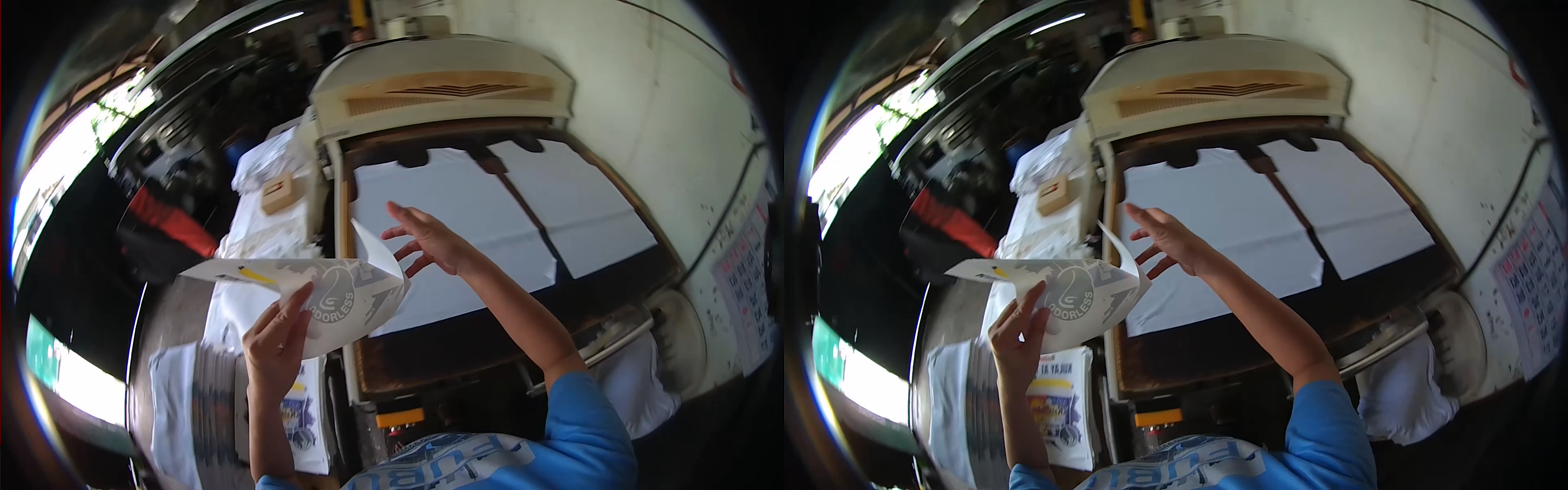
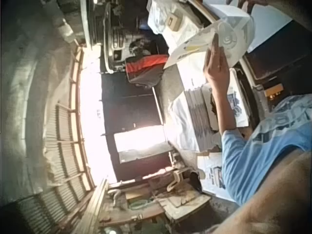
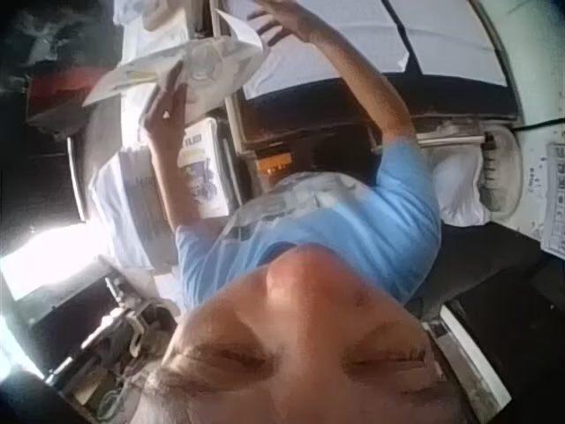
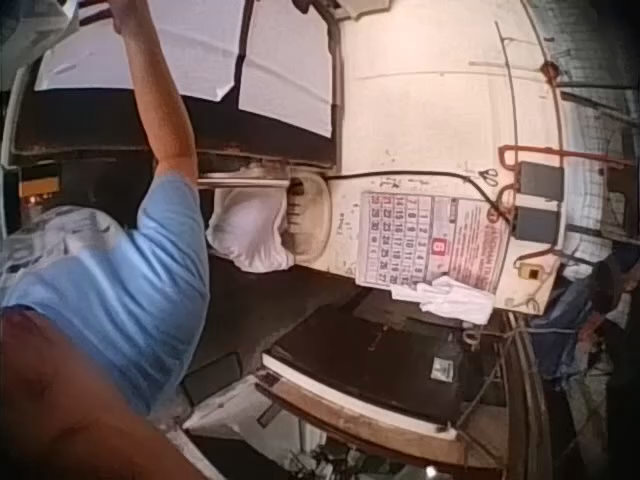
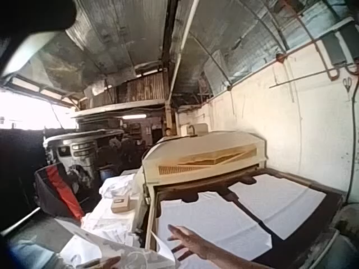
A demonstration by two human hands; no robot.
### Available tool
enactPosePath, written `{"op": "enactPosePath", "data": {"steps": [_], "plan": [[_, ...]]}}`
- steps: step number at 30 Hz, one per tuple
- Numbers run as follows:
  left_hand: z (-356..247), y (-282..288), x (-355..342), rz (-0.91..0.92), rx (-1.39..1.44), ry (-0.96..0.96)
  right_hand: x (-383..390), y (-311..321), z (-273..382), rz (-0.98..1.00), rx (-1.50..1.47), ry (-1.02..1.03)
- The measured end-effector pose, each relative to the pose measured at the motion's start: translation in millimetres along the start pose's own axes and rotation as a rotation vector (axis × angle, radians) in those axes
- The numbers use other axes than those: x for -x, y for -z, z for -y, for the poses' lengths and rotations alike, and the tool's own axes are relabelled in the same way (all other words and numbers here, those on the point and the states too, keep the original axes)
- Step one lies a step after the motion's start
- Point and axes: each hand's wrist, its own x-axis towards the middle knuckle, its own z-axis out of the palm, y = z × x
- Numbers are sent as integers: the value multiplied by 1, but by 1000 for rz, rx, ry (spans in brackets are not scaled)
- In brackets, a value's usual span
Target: The recorder is preparing t-shirts and transfer sheets and loading them into a printing press.
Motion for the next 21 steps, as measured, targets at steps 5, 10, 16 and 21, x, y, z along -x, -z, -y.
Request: {"op": "enactPosePath", "data": {"steps": [5, 10, 16, 21], "plan": [[-32, -85, -59, 135, 45, -256, 27, 95, -20, -171, 178, -62], [-33, -152, -94, 172, 57, -425, 41, 169, -61, -379, -68, -25], [54, -248, -94, -22, 364, 154, 44, 218, -88, -783, -148, 91], [150, -313, -73, 20, 474, 556, 16, 245, -148, -747, -151, -19]]}}
